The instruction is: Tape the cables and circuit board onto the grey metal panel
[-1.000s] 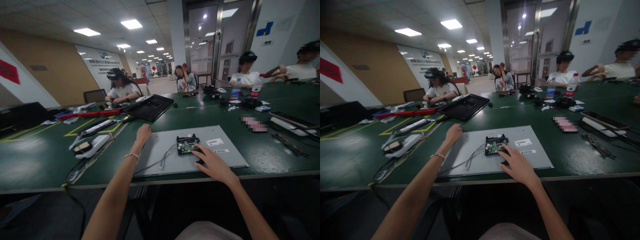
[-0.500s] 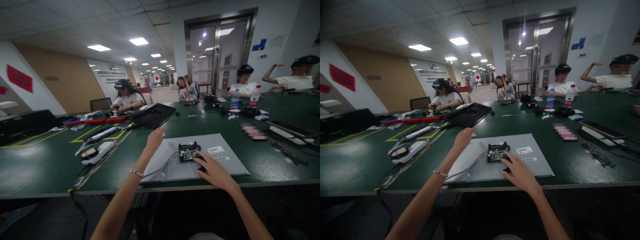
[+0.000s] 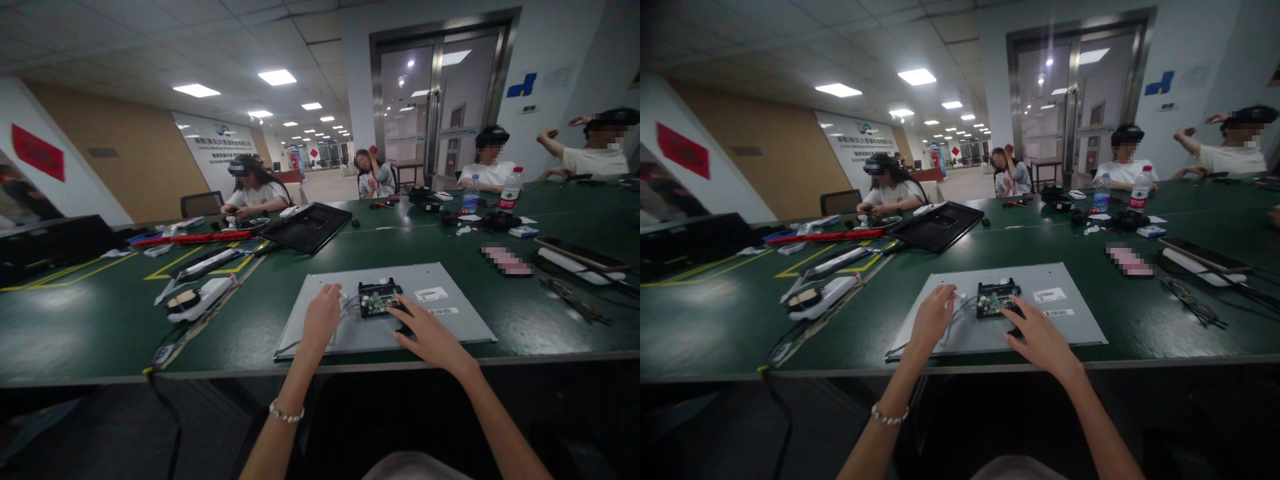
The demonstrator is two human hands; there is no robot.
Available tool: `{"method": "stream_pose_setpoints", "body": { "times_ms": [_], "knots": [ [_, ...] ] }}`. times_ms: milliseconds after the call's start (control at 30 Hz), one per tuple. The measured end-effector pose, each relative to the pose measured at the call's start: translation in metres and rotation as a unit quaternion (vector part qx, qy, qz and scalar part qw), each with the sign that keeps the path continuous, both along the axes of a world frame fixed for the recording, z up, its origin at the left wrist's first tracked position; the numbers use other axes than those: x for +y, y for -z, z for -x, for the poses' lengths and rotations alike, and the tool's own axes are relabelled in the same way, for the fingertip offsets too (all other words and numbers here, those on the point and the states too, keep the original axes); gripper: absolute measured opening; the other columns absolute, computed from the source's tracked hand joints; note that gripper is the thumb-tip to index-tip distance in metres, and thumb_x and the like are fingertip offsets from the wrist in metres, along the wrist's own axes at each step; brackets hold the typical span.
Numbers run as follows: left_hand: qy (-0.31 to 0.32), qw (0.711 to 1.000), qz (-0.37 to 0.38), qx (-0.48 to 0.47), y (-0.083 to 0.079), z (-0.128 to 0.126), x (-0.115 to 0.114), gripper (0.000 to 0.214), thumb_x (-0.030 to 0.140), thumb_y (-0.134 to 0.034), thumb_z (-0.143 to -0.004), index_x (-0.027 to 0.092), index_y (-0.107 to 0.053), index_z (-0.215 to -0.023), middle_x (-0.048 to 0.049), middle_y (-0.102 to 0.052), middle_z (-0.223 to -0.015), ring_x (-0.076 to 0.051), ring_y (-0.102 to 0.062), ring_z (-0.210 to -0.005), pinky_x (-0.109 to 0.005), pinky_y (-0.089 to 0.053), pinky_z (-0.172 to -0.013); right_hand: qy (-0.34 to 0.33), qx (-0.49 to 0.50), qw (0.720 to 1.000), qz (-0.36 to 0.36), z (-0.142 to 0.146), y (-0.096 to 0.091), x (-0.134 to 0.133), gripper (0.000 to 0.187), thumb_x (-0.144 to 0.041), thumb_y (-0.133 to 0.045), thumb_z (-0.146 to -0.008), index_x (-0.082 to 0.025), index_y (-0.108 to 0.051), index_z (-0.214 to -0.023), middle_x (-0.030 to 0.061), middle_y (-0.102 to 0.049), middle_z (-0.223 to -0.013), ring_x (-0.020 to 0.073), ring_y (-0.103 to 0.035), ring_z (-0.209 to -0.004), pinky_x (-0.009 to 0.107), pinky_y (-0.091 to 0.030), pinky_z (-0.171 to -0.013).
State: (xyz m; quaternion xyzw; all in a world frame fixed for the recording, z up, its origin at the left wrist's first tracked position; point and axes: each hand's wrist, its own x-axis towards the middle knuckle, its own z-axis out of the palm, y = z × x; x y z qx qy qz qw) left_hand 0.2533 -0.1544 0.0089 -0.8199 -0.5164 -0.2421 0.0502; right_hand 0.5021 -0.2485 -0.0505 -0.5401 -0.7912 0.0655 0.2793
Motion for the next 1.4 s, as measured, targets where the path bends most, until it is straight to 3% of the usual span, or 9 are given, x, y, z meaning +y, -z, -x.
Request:
{"method": "stream_pose_setpoints", "body": {
  "times_ms": [167, 367, 567, 700, 900, 1267, 1400],
  "knots": [
    [-0.027, 0.999, 0.01, -0.035, 0.021, -0.002, -0.015, 0.039, 0.014, -0.045, -0.092, 0.019, -0.053, -0.13, -0.0064, -0.071, -0.105, -0.02, -0.068, -0.092, -0.029, -0.05, -0.082, 0.009, 0.069, 0.994, -0.083, 0.013, -0.011, 0.0, 0.046, -0.032, -0.05, -0.093, -0.026, -0.05, -0.139, 0.0088, -0.039, -0.152, 0.0256, -0.036, -0.14, 0.05, -0.034, -0.113],
    [-0.052, 0.997, -0.005, -0.049, 0.039, -0.003, -0.023, 0.045, 0.016, -0.049, -0.091, 0.02, -0.049, -0.136, -0.0053, -0.074, -0.103, -0.021, -0.069, -0.088, -0.03, -0.05, -0.08, -0.054, 0.084, 0.988, -0.119, 0.069, -0.032, 0.012, 0.042, -0.018, -0.052, -0.089, -0.022, -0.056, -0.131, 0.0084, -0.058, -0.134, 0.0216, -0.05, -0.127, 0.043, -0.039, -0.111],
    [-0.03, 0.998, -0.041, -0.021, 0.044, -0.002, -0.03, 0.042, 0.013, -0.046, -0.092, 0.016, -0.051, -0.133, -0.0085, -0.074, -0.095, -0.023, -0.069, -0.085, -0.036, -0.049, -0.085, -0.017, 0.072, 0.992, -0.106, 0.103, -0.02, 0.026, 0.044, -0.008, -0.05, -0.086, -0.014, -0.057, -0.128, 0.0115, -0.061, -0.129, 0.0233, -0.053, -0.121, 0.04, -0.042, -0.106],
    [0.007, 0.997, -0.054, -0.062, 0.046, -0.007, -0.036, 0.043, 0.011, -0.045, -0.09, 0.017, -0.052, -0.132, -0.0114, -0.068, -0.113, -0.022, -0.066, -0.099, -0.035, -0.051, -0.09, -0.005, 0.05, 0.995, -0.086, 0.108, -0.015, 0.028, 0.039, -0.006, -0.044, -0.089, -0.013, -0.058, -0.125, 0.0134, -0.062, -0.123, 0.0225, -0.056, -0.117, 0.037, -0.046, -0.1],
    [0.04, 0.991, -0.05, -0.115, 0.051, -0.009, -0.038, 0.047, 0.01, -0.045, -0.089, 0.021, -0.049, -0.134, -0.0119, -0.057, -0.129, -0.023, -0.059, -0.116, -0.038, -0.05, -0.098, 0.006, 0.003, 0.999, -0.049, 0.109, -0.018, 0.028, 0.028, -0.007, -0.044, -0.091, -0.017, -0.061, -0.112, 0.009, -0.065, -0.106, 0.0206, -0.062, -0.099, 0.032, -0.051, -0.088],
    [0.088, 0.98, -0.006, -0.181, 0.049, -0.006, -0.039, 0.055, 0.006, -0.046, -0.082, 0.021, -0.049, -0.134, -0.0099, -0.054, -0.131, -0.019, -0.056, -0.119, -0.034, -0.047, -0.103, 0.047, -0.003, 0.998, -0.042, 0.108, -0.022, 0.026, 0.026, -0.013, -0.043, -0.095, -0.02, -0.061, -0.112, 0.0086, -0.06, -0.116, 0.0198, -0.063, -0.098, 0.029, -0.052, -0.079],
    [0.103, 0.975, 0.027, -0.194, 0.045, -0.006, -0.04, 0.059, 0.001, -0.043, -0.074, 0.021, -0.052, -0.129, -0.0086, -0.056, -0.13, -0.018, -0.057, -0.118, -0.035, -0.045, -0.106, 0.039, 0.0, 0.998, -0.042, 0.107, -0.02, 0.027, 0.023, -0.012, -0.042, -0.095, -0.019, -0.062, -0.106, 0.0072, -0.065, -0.107, 0.0191, -0.064, -0.095, 0.028, -0.051, -0.079]
  ]
}}
